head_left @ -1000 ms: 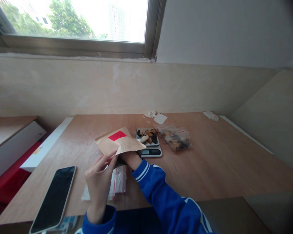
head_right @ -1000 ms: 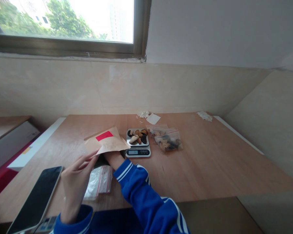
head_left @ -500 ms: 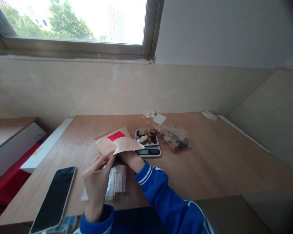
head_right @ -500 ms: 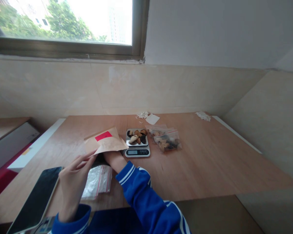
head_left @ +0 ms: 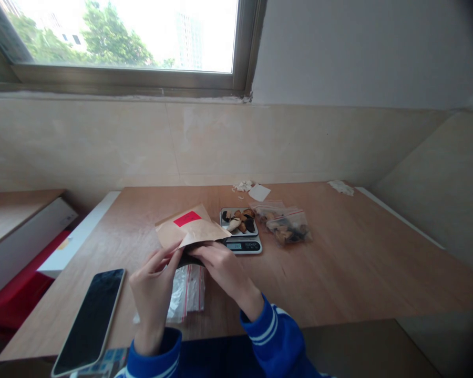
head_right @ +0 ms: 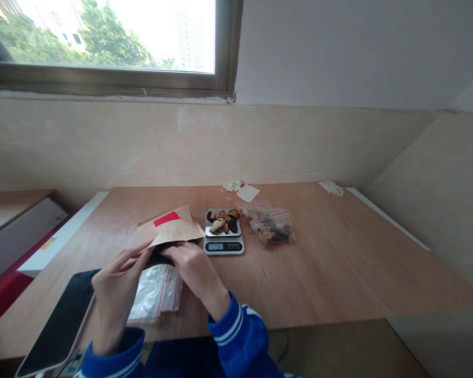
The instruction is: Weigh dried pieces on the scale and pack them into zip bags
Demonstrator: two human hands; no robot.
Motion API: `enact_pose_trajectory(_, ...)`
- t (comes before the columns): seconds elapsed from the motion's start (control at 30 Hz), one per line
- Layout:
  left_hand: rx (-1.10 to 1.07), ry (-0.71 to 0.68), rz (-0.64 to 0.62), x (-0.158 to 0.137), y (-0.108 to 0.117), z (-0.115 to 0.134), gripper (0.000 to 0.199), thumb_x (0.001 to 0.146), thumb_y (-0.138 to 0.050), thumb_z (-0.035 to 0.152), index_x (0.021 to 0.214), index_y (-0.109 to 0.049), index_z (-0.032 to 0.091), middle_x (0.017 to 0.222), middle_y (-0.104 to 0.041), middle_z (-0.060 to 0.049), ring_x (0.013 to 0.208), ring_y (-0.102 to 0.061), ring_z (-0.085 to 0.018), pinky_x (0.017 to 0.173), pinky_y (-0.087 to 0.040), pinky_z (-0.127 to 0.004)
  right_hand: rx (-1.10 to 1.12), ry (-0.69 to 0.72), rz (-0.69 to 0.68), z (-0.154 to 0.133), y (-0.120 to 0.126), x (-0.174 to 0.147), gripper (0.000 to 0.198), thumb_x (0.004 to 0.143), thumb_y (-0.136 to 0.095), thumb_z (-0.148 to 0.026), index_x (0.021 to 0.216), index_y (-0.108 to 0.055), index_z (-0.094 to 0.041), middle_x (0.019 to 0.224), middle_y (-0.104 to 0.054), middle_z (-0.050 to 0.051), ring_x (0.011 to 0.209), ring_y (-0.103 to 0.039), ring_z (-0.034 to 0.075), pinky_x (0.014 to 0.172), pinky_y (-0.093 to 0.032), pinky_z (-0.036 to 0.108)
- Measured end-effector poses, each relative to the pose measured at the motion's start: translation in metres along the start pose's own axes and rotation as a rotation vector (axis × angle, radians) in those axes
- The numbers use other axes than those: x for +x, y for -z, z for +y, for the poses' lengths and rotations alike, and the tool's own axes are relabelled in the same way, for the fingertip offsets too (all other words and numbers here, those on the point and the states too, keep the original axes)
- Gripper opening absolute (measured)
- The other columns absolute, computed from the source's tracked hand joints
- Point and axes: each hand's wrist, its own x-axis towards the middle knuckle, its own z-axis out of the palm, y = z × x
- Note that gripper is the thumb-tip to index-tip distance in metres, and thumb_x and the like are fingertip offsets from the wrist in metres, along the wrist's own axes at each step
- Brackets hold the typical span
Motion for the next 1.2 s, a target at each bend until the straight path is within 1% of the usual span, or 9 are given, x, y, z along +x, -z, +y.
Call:
enact_pose_trajectory(0.1,0.005,0.005,0.005,0.004,0.001,-0.001,0.029,0.079,-0.069,0.048,0.096,-0.078,0.027,0.086,-0.075,0.000,0.069,-0.070,-0.015,0.062,-0.049,-0.022,0.313,-0.133,0.310,-0.004,0.010,-0.021,0.017,0.095,-0.056,-0.022,0.104,-0.071,-0.023,0.105,-0.074,0.004,0.100,-0.069,0.017,0.091,-0.055,0.030)
enact_pose_trajectory(0.23,0.029,0.012,0.008,0.008,0.002,-0.001,0.029,0.079,-0.069,0.050,0.097,-0.077,0.028,0.085,-0.075,0.001,0.074,-0.071,-0.017,0.064,-0.049,-0.023,0.631,-0.362,0.470,0.006,0.020,-0.039,0.016,0.093,-0.060,-0.032,0.101,-0.070,-0.022,0.101,-0.075,0.005,0.095,-0.071,0.019,0.085,-0.058,0.032)
enact_pose_trajectory(0.3,0.030,0.021,0.018,0.009,0.004,-0.001,0.029,0.078,-0.069,0.051,0.095,-0.078,0.028,0.085,-0.075,0.001,0.076,-0.072,-0.018,0.065,-0.049,-0.024,0.667,-0.456,0.550,0.022,0.024,-0.045,0.020,0.090,-0.063,-0.038,0.099,-0.070,-0.021,0.098,-0.075,0.005,0.088,-0.072,0.020,0.080,-0.059,0.032)
enact_pose_trajectory(0.4,0.017,0.030,0.033,0.011,0.006,-0.001,0.030,0.077,-0.070,0.052,0.092,-0.078,0.027,0.086,-0.075,0.001,0.076,-0.072,-0.018,0.067,-0.051,-0.024,0.529,-0.512,0.648,0.054,0.030,-0.051,0.025,0.087,-0.067,-0.042,0.099,-0.071,-0.020,0.096,-0.074,0.006,0.084,-0.070,0.020,0.079,-0.057,0.034)
enact_pose_trajectory(0.57,0.033,0.022,0.036,0.014,0.008,0.000,0.030,0.076,-0.070,0.052,0.092,-0.078,0.027,0.081,-0.075,0.001,0.075,-0.072,-0.018,0.067,-0.051,-0.024,-0.034,-0.328,0.603,0.103,0.038,-0.054,0.023,0.091,-0.060,-0.041,0.092,-0.074,-0.023,0.092,-0.070,0.007,0.089,-0.065,0.022,0.082,-0.052,0.037)
enact_pose_trajectory(0.73,0.038,-0.004,0.053,0.017,0.007,0.004,0.032,0.076,-0.069,0.054,0.090,-0.078,0.026,0.079,-0.074,0.000,0.072,-0.071,-0.018,0.064,-0.051,-0.025,-0.411,-0.178,0.370,0.128,0.033,-0.050,0.029,0.099,-0.045,-0.030,0.100,-0.073,-0.024,0.089,-0.065,0.008,0.087,-0.060,0.023,0.080,-0.050,0.037)
enact_pose_trajectory(0.83,0.034,-0.013,0.056,0.019,0.007,0.007,0.033,0.077,-0.069,0.054,0.090,-0.078,0.025,0.080,-0.074,0.000,0.070,-0.070,-0.018,0.063,-0.052,-0.025,-0.488,-0.123,0.233,0.138,0.025,-0.048,0.031,0.101,-0.041,-0.025,0.102,-0.072,-0.024,0.090,-0.066,0.007,0.086,-0.060,0.023,0.078,-0.051,0.036)
enact_pose_trajectory(0.93,0.035,-0.019,0.050,0.022,0.006,0.007,0.034,0.076,-0.069,0.054,0.089,-0.078,0.025,0.080,-0.074,-0.001,0.071,-0.070,-0.018,0.064,-0.052,-0.026,-0.527,-0.099,0.199,0.146,0.017,-0.050,0.032,0.101,-0.040,-0.022,0.102,-0.071,-0.024,0.094,-0.068,0.007,0.088,-0.060,0.023,0.078,-0.051,0.037)
enact_pose_trajectory(1.2,0.021,-0.008,0.090,0.027,0.001,0.007,0.032,0.077,-0.069,0.052,0.089,-0.077,0.024,0.083,-0.072,-0.002,0.070,-0.067,-0.018,0.065,-0.052,-0.028,-0.469,-0.161,0.423,0.131,0.019,-0.072,0.027,0.098,-0.043,-0.019,0.110,-0.067,-0.021,0.103,-0.066,0.008,0.098,-0.061,0.022,0.087,-0.048,0.038)
